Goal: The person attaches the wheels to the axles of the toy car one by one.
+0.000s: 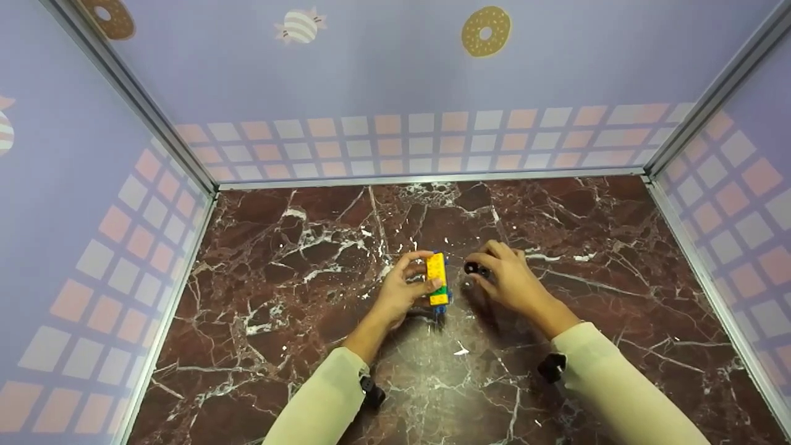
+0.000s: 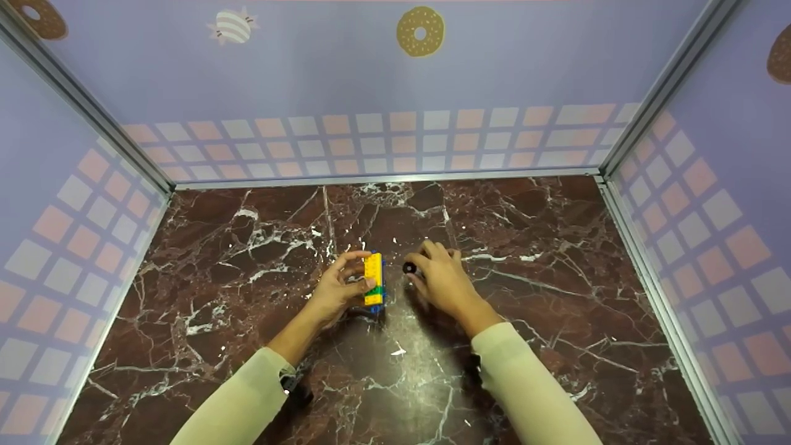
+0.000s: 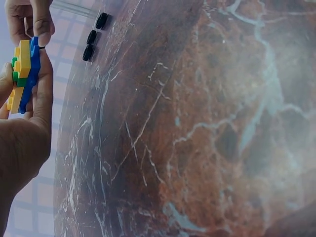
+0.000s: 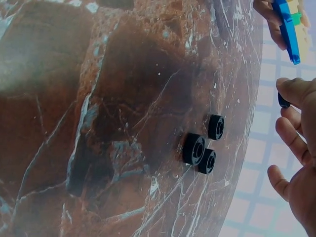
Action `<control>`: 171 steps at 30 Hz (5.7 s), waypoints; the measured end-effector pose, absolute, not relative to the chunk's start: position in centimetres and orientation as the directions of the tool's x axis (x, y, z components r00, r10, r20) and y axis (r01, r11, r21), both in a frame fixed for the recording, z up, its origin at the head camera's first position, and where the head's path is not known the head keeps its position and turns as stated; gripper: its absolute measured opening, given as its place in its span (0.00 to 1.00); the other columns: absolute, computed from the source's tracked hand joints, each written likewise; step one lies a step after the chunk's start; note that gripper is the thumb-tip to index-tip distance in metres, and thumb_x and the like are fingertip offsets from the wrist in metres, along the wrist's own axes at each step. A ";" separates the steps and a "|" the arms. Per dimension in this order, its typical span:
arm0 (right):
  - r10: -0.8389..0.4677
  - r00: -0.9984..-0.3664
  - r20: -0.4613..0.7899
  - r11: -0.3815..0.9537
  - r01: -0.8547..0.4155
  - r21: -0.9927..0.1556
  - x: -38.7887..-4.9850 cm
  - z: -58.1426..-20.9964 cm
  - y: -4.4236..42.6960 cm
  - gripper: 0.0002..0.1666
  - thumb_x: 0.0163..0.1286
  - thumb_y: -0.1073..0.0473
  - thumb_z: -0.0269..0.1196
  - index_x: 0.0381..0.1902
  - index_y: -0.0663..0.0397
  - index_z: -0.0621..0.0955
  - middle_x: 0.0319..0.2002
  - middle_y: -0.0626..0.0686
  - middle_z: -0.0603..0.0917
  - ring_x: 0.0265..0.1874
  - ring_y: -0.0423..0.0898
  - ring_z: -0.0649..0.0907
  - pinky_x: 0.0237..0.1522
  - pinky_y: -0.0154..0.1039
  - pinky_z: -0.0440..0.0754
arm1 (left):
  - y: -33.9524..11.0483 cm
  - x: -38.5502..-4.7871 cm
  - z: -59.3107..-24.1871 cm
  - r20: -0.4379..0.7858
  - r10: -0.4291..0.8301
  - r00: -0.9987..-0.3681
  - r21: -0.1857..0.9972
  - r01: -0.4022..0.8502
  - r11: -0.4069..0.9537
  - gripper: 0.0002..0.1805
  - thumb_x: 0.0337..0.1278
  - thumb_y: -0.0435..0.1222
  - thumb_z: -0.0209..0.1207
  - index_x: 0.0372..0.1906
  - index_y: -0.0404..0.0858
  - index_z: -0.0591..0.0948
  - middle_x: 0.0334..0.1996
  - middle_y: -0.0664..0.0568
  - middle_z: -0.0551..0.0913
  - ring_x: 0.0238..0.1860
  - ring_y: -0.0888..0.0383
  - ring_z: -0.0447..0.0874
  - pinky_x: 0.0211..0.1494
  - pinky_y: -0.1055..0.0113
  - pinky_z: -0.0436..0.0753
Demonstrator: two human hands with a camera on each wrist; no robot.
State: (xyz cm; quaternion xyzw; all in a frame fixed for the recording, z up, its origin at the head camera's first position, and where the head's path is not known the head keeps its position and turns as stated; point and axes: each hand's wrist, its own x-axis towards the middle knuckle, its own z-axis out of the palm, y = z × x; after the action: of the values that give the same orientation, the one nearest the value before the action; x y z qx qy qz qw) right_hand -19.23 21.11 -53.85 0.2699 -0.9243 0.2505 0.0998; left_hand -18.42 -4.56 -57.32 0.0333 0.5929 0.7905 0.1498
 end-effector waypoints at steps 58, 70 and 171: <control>-0.478 -0.805 0.352 0.678 -0.593 -0.436 -19.4 -52.8 18.5 0.17 0.75 0.59 0.74 0.59 0.56 0.88 0.51 0.56 0.89 0.52 0.58 0.85 0.64 0.72 0.81 | -4.4 -18.1 -57.5 -0.121 0.300 -0.946 0.940 -0.206 -0.273 0.34 0.67 0.22 0.70 0.75 0.35 0.73 0.59 0.42 0.81 0.45 0.52 0.93 0.47 0.50 1.00; -0.486 -0.798 0.355 0.678 -0.601 -0.423 -19.4 -52.8 18.4 0.18 0.75 0.58 0.75 0.60 0.56 0.89 0.51 0.57 0.89 0.52 0.58 0.87 0.64 0.70 0.81 | -4.4 -18.0 -57.4 -0.138 0.308 -0.941 0.938 -0.223 -0.263 0.34 0.67 0.22 0.70 0.75 0.36 0.74 0.60 0.42 0.80 0.44 0.52 0.93 0.46 0.52 1.00; -0.433 -0.793 0.428 0.625 -0.607 -0.491 -18.6 -53.7 18.8 0.18 0.72 0.68 0.74 0.59 0.61 0.89 0.55 0.60 0.89 0.53 0.61 0.86 0.61 0.65 0.82 | -2.7 -17.0 -56.8 -0.155 0.264 -0.952 0.925 -0.234 -0.300 0.32 0.67 0.22 0.70 0.74 0.35 0.76 0.62 0.40 0.82 0.44 0.52 0.91 0.44 0.52 1.00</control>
State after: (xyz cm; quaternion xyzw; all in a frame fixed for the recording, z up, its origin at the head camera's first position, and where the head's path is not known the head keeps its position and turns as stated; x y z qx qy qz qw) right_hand -18.59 18.81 -53.66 0.2918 -0.8913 0.3196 0.1356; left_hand -17.01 -2.67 -56.78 0.0133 0.5711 0.8061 0.1543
